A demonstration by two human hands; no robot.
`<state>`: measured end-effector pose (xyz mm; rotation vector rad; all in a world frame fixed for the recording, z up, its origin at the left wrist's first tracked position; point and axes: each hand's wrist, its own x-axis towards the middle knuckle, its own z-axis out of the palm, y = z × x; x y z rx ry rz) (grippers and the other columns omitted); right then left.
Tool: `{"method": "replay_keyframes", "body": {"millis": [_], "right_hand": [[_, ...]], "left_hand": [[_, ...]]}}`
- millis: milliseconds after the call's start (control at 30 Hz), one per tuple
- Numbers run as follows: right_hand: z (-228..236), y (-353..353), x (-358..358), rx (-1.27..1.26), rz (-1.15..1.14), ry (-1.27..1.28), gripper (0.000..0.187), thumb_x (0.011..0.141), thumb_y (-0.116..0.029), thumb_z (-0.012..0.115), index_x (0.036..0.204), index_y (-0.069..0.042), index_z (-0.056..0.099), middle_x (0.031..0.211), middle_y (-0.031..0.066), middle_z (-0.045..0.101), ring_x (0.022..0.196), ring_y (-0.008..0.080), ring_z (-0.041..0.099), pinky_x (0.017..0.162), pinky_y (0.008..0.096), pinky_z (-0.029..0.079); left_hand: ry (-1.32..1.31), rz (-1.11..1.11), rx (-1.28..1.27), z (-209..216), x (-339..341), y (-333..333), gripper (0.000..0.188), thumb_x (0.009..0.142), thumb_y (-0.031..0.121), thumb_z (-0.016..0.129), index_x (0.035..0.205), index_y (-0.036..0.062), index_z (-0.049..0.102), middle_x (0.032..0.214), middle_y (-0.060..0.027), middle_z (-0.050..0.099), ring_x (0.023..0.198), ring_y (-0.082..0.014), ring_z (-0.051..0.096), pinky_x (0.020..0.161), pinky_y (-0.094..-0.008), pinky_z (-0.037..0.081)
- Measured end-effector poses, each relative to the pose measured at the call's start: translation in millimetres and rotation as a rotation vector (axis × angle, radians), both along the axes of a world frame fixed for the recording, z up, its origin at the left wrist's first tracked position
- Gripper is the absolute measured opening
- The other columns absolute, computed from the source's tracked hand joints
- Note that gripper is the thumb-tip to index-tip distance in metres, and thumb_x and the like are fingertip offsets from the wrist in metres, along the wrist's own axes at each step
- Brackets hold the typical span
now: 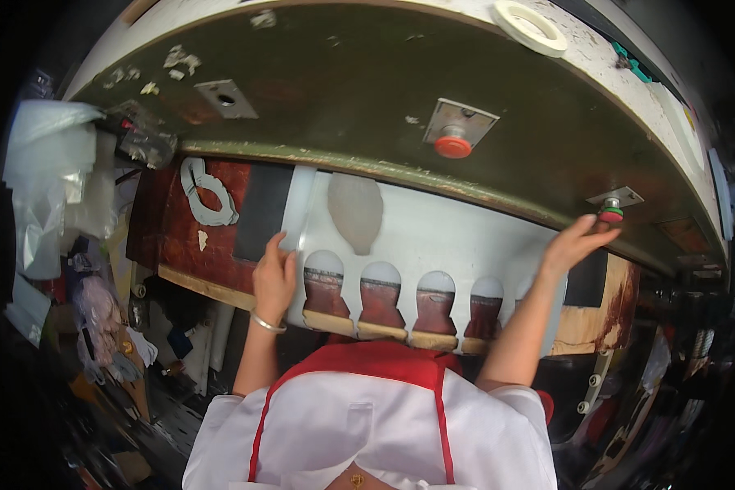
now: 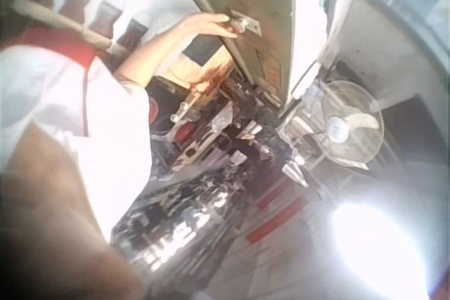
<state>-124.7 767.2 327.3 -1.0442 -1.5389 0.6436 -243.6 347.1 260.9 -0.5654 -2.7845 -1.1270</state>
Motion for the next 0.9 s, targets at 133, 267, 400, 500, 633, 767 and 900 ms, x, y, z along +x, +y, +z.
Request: {"method": "replay_keyframes", "body": {"millis": [133,267,400,500,633,767,900], "right_hand": [[-1.2,54.0,7.6,0.159,-0.021,-0.277,0.082,0.095,-0.04,0.046,0.143,0.012,0.004,0.146,0.0354,0.01,0.137,0.0433,0.015,0.113,0.0466,0.014],[-25.5,49.8,3.1,0.188,0.019,-0.1,0.084,0.094,-0.039,0.048,0.143,0.008,0.0,0.146,0.0343,0.005,0.137,0.0415,0.014,0.112,0.0455,0.015],[-31.4,47.0,15.9,0.147,0.005,-0.194,0.08,0.095,-0.036,0.05,0.144,0.007,0.004,0.144,0.0312,0.016,0.131,0.0356,0.027,0.109,0.0413,0.023],[-43.9,19.9,42.9,0.128,0.185,-0.279,0.076,0.093,-0.027,0.057,0.145,0.005,0.01,0.149,0.0241,0.019,0.136,0.0337,0.023,0.113,0.0419,0.017],[-91.0,-64.8,78.6,-0.029,0.399,-0.45,0.037,0.089,-0.009,0.062,0.123,0.004,0.055,0.108,0.0166,0.064,0.105,0.024,0.058,0.093,0.0333,0.046],[-116.0,-101.1,99.3,-0.073,0.653,-0.535,0.032,0.089,-0.016,0.064,0.109,0.009,0.061,0.1,0.0227,0.063,0.088,0.0339,0.058,0.081,0.0417,0.045],[-104.2,-91.2,112.7,0.176,0.672,-0.665,0.024,0.089,-0.02,0.063,0.086,0.004,0.068,0.078,0.0194,0.067,0.068,0.0283,0.063,0.065,0.0361,0.052]], "left_hand": [[0.037,-0.059,-0.266,-2.7,-5.5,7.8,0.016,0.089,0.017,0.058,0.082,0.0035,0.055,0.067,-0.0165,0.058,0.064,-0.0368,0.058,0.057,-0.0445,0.044],[0.14,-0.009,-0.209,-16.2,-35.1,37.1,0.029,0.09,0.023,0.057,0.068,0.0048,0.051,0.061,-0.0163,0.055,0.058,-0.0382,0.054,0.055,-0.0464,0.042],[0.115,0.042,-0.254,-20.2,-45.8,44.7,0.027,0.089,0.022,0.058,0.068,0.0054,0.053,0.059,-0.017,0.054,0.057,-0.0387,0.054,0.053,-0.0471,0.042],[0.067,0.071,-0.273,-28.6,-39.4,36.5,0.024,0.088,0.024,0.059,0.071,0.0074,0.056,0.061,-0.0175,0.057,0.058,-0.0379,0.057,0.054,-0.0475,0.043],[0.056,0.071,-0.172,-46.8,-32.0,30.5,0.023,0.088,0.026,0.056,0.074,0.0094,0.059,0.064,-0.0159,0.059,0.06,-0.0354,0.059,0.055,-0.0458,0.045],[0.183,0.111,-0.029,-52.1,-30.3,38.5,0.024,0.086,0.028,0.059,0.071,0.0092,0.056,0.064,-0.0133,0.06,0.063,-0.0332,0.06,0.062,-0.0452,0.047],[0.105,0.144,-0.035,-47.9,-12.3,27.9,0.025,0.088,0.031,0.057,0.075,0.009,0.059,0.066,-0.0145,0.06,0.066,-0.0341,0.059,0.066,-0.0453,0.047]]}}
